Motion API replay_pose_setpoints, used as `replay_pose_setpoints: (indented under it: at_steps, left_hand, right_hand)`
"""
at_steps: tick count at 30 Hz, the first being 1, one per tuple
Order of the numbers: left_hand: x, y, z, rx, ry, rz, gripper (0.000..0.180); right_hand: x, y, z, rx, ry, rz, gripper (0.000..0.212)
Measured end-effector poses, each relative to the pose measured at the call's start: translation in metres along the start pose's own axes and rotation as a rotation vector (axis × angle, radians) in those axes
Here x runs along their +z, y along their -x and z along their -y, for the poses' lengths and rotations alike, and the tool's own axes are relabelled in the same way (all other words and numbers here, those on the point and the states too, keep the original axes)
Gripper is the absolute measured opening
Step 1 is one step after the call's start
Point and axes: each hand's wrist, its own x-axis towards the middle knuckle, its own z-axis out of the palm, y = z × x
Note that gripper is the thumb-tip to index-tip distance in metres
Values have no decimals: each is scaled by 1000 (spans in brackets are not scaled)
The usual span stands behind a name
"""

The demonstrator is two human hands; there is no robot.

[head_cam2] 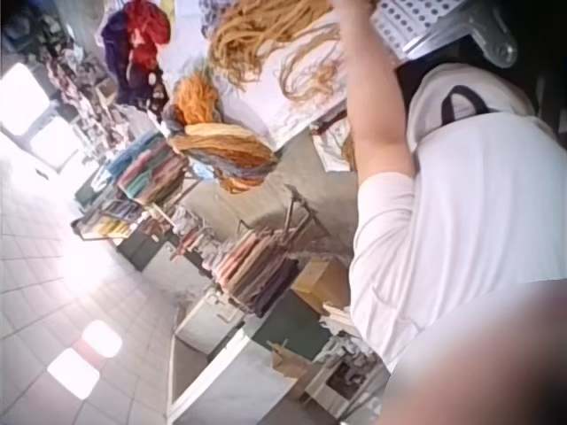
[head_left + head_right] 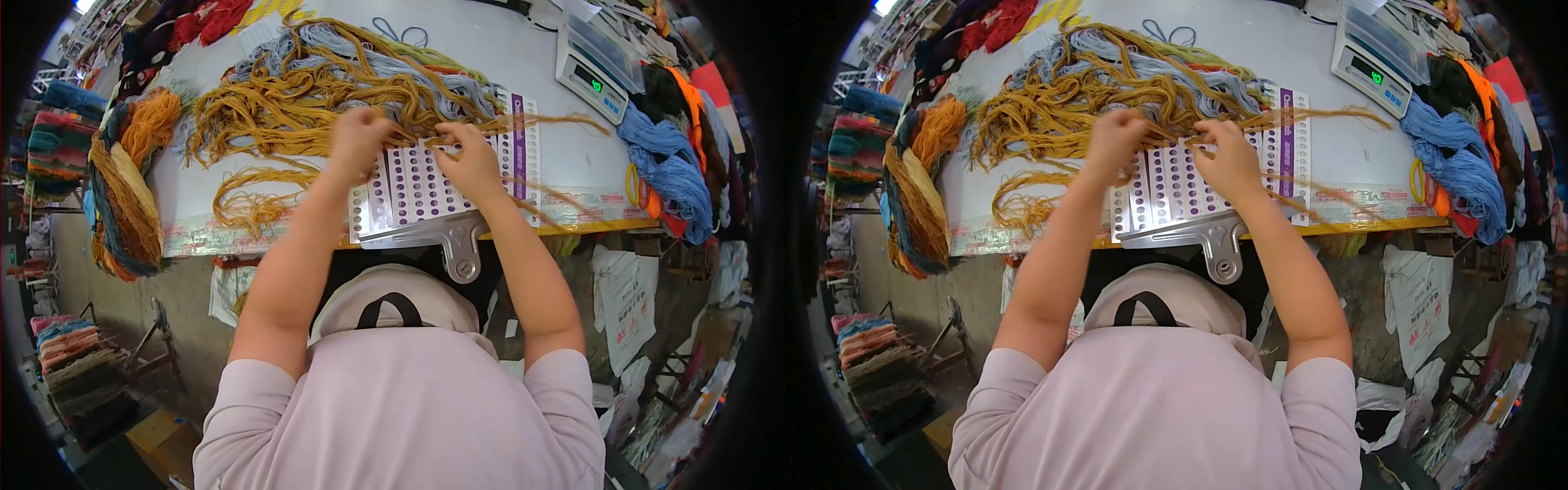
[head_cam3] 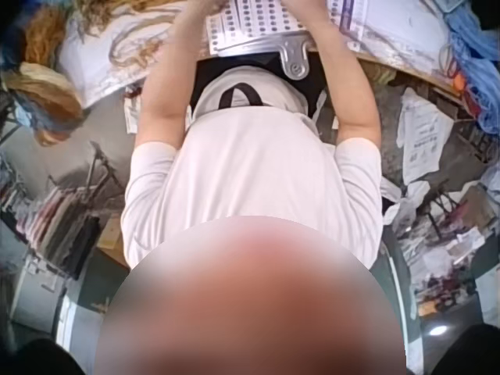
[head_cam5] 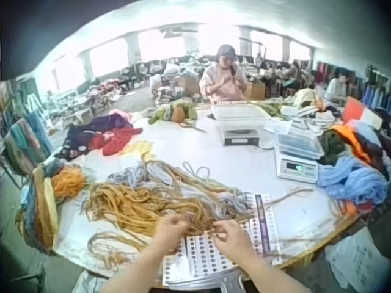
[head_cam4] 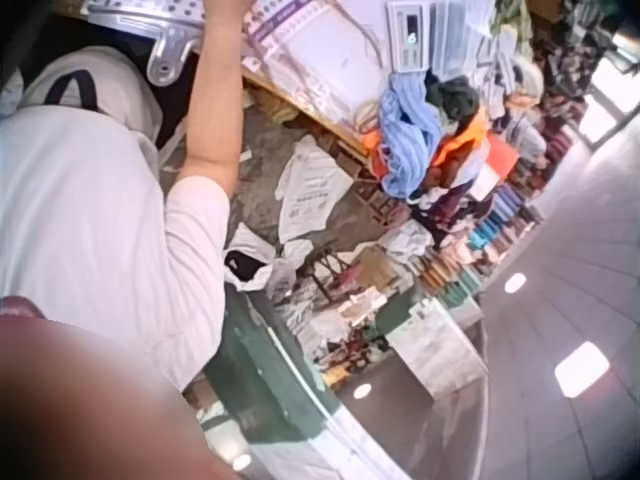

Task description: Sorting bundles of colored yarn and organizing them according to a color reference chart.

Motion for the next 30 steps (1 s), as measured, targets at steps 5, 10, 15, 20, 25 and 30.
replay_pose_setpoints:
  at_steps: [5, 10, 15, 20, 25, 30]
  left_hand:
    - [-64, 4, -23, -251, 697, -103, 17]
    - [-49, 20, -22, -107, 1043, 275, 18]
    - [-4, 29, -27, -122, 773, 549, 28]
    - [26, 31, -35, 142, 58, 427, 13]
    - [2, 31, -35, 235, 431, 397, 16]
    - [-102, 30, -48, 136, 775, 157, 16]
  right_hand:
    - [-5, -4, -4, -193, 472, 38, 20]
    - [-10, -13, -3, -571, 560, -95, 12]
    - [-18, -14, 24, -53, -110, 219, 18]
    - [-16, -21, 13, -76, -344, 248, 26]
    - [2, -18, 9, -187, 218, 206, 17]
    - [3, -18, -3, -76, 226, 113, 15]
